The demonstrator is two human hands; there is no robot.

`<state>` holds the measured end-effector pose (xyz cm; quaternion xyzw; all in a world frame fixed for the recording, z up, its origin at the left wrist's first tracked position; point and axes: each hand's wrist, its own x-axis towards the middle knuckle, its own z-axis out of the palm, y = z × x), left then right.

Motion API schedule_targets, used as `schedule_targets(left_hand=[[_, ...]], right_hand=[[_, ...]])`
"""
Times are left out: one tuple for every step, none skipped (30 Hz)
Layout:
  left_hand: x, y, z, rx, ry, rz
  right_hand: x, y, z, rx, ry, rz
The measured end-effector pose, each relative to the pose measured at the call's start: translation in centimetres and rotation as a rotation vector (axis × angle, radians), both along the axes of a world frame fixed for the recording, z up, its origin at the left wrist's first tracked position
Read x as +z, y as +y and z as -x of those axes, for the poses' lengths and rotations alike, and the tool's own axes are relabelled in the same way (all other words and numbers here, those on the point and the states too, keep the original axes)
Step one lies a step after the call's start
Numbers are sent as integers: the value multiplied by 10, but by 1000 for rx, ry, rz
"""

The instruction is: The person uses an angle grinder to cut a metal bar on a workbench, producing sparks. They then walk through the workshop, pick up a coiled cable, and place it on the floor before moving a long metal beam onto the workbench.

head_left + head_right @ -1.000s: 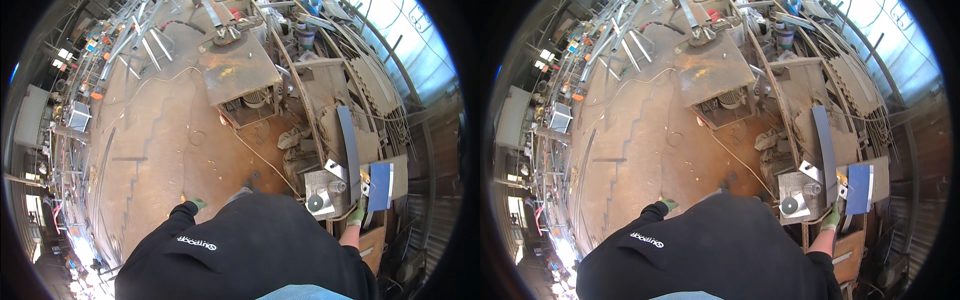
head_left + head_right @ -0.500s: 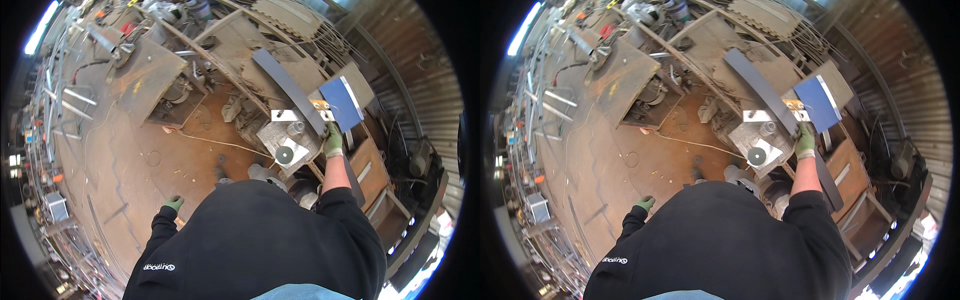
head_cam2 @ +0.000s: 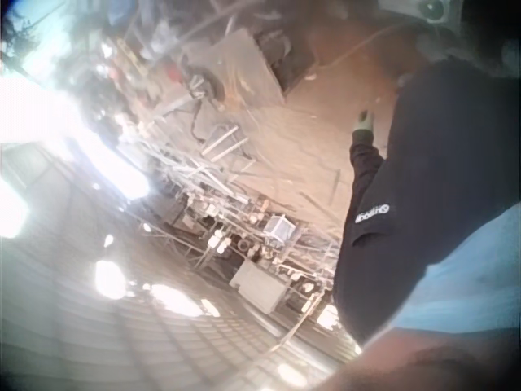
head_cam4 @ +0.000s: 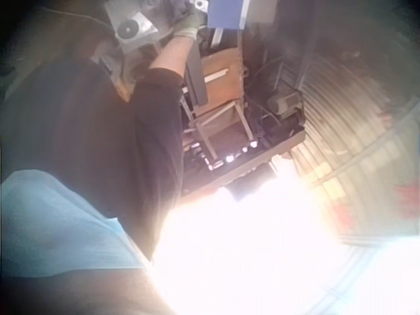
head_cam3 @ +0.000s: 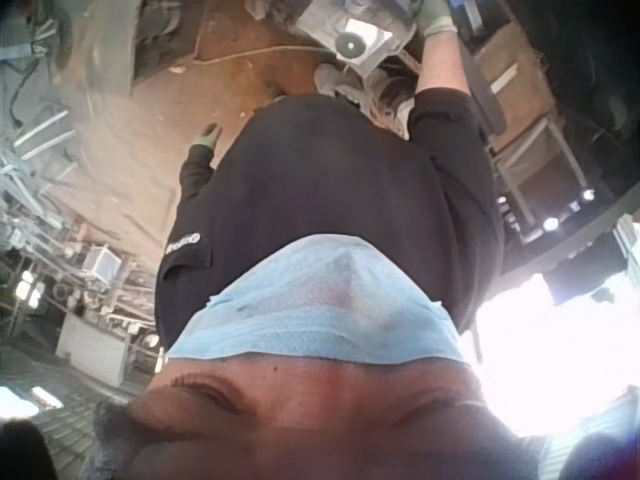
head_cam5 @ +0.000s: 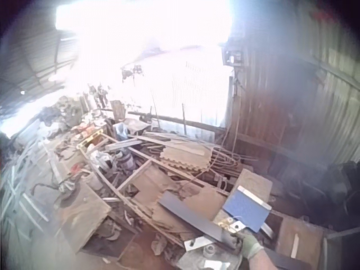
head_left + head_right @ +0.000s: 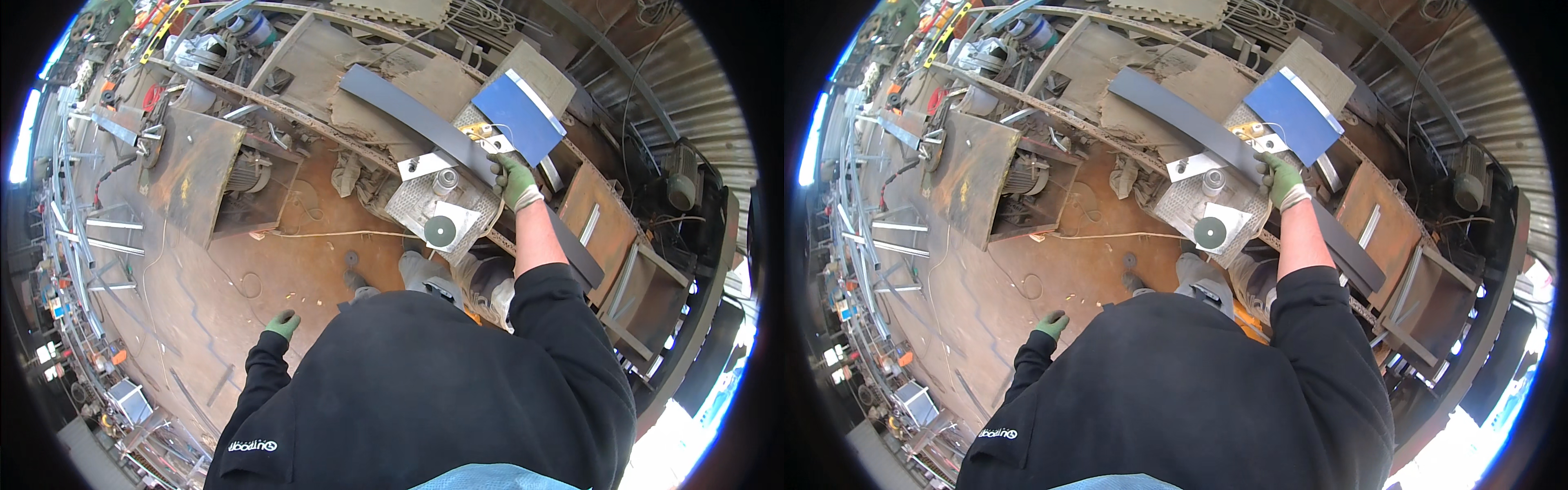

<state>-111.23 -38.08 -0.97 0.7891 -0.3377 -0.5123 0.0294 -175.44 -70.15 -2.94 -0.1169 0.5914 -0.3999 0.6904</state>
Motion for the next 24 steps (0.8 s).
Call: schedule_targets(left_hand=[[-1,-2,0,4,-9,1],[-2,-3,-1,10,8,0],[-3,-3,-1,29,17,-14],[-6,-2,-2,62,27,-37],[-8,-1,-3,38,19,-35],[-11,2,-5,28,14,-44],[-13,5,-6,28,-3,-71],[-15,9,-8,20,-44,-93],[-17,13,-10,18,-23,-86],[-18,18,-12,27,-18,-98],[-20,21,-14,44,-24,-126],[-20,23,-18,26,-13,-120],[-20,26,-21,16,-14,-135],[-20,26,-25,13,-25,-153],[-20,25,-29,20,-8,-148],[-20,24,-33,35,0,-149],[-19,22,-37,63,-2,-173],[-19,19,-41,35,3,-147],[-19,15,-44,22,-5,-147],[-19,10,-47,24,-28,-157],[-18,7,-49,13,-4,-129],[-17,3,-49,12,8,-109],[-17,-2,-48,22,17,-100],[-15,-7,-47,8,20,-100]], right_hand=[[1,1,10,14,18,-18],[2,6,21,48,-6,-9],[-1,13,28,81,45,-61],[-5,22,33,129,76,-89],[-12,31,37,185,72,-99],[-21,47,36,219,113,-88],[-33,60,31,263,219,-152],[-43,76,30,290,144,-105],[-52,95,25,298,129,-113],[-61,110,20,254,116,-124],[-70,120,15,209,92,-114],[-78,128,9,227,126,-71],[-84,134,6,205,119,-92],[-88,138,4,178,108,-103],[-90,142,2,141,110,-137],[-90,144,1,164,91,-189],[-89,145,1,245,154,-168],[-87,146,1,320,239,-196],[-85,149,1,390,319,-231],[-82,151,1,457,331,-225],[-80,154,0,473,315,-215],[-78,158,-2,537,395,-278],[-75,161,-5,607,402,-303],[-73,165,-8,575,397,-338]])
